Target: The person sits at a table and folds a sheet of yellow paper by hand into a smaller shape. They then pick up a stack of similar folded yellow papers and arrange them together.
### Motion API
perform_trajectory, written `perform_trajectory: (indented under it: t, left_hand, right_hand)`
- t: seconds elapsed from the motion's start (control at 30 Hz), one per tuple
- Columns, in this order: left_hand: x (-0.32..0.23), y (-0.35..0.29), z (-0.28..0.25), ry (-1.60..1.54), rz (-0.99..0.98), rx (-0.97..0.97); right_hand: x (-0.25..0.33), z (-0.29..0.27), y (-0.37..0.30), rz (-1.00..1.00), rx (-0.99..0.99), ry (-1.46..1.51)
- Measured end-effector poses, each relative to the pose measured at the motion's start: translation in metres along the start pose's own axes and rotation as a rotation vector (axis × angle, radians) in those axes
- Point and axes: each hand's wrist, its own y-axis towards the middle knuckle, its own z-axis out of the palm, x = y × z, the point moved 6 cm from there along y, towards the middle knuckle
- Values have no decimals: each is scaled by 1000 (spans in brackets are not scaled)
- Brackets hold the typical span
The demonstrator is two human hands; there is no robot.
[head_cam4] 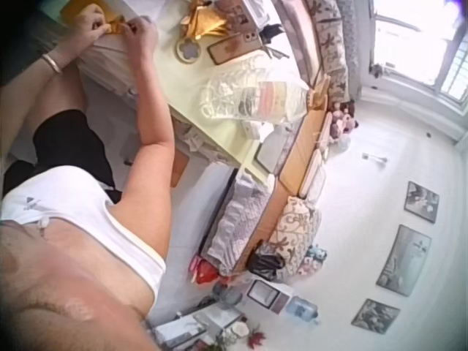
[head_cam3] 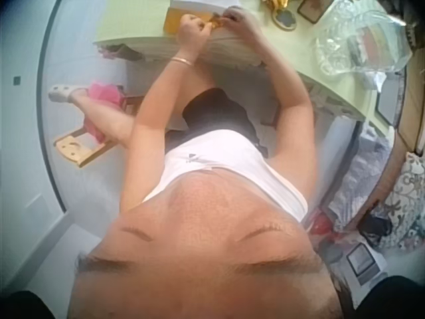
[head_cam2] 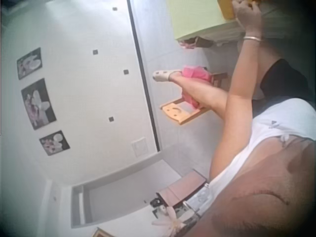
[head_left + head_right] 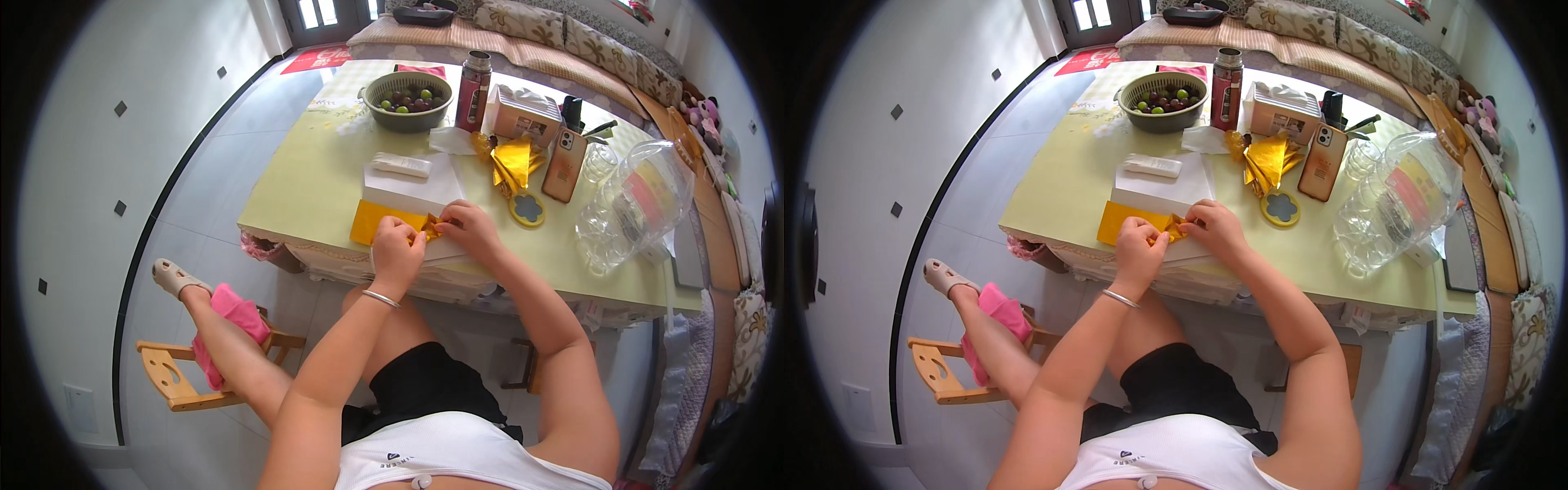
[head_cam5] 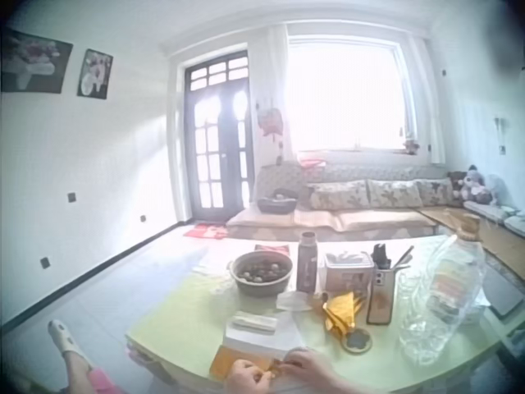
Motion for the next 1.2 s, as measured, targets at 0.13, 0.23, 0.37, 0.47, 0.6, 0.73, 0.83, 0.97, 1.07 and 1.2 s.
perform_trajectory:
  t: [0.13, 0.23, 0.37, 0.47, 0.6, 0.73, 0.83, 0.97, 1.07, 1.2]
  left_hand:
    - [4, 1, -1, 96, -32, -35]
    - [5, 3, 2, 126, -69, -9]
    - [5, 3, 4, 150, -44, -25]
    - [5, 5, 5, 142, -45, -14]
    - [5, 6, 5, 140, -29, 17]
    - [6, 6, 6, 150, -50, 46]
    - [4, 7, 5, 188, -28, 31]
    - [1, 9, 6, 209, -34, 61]
    - [2, 9, 7, 230, -37, 58]
    - [11, 8, 12, 213, 10, 64]
  right_hand:
    - [6, 2, -1, 47, -55, -70]
    - [21, -4, -12, -169, -186, -268]
    - [60, 8, -32, -520, -45, -499]
    - [54, 25, -40, -454, 140, -512]
    - [47, 33, -40, -423, 193, -602]
    - [51, 34, -41, -429, 198, -612]
    - [51, 34, -41, -418, 206, -594]
    - [51, 34, -41, -413, 206, -613]
    - [52, 34, -41, -399, 222, -604]
    - [46, 36, -40, -352, 266, -561]
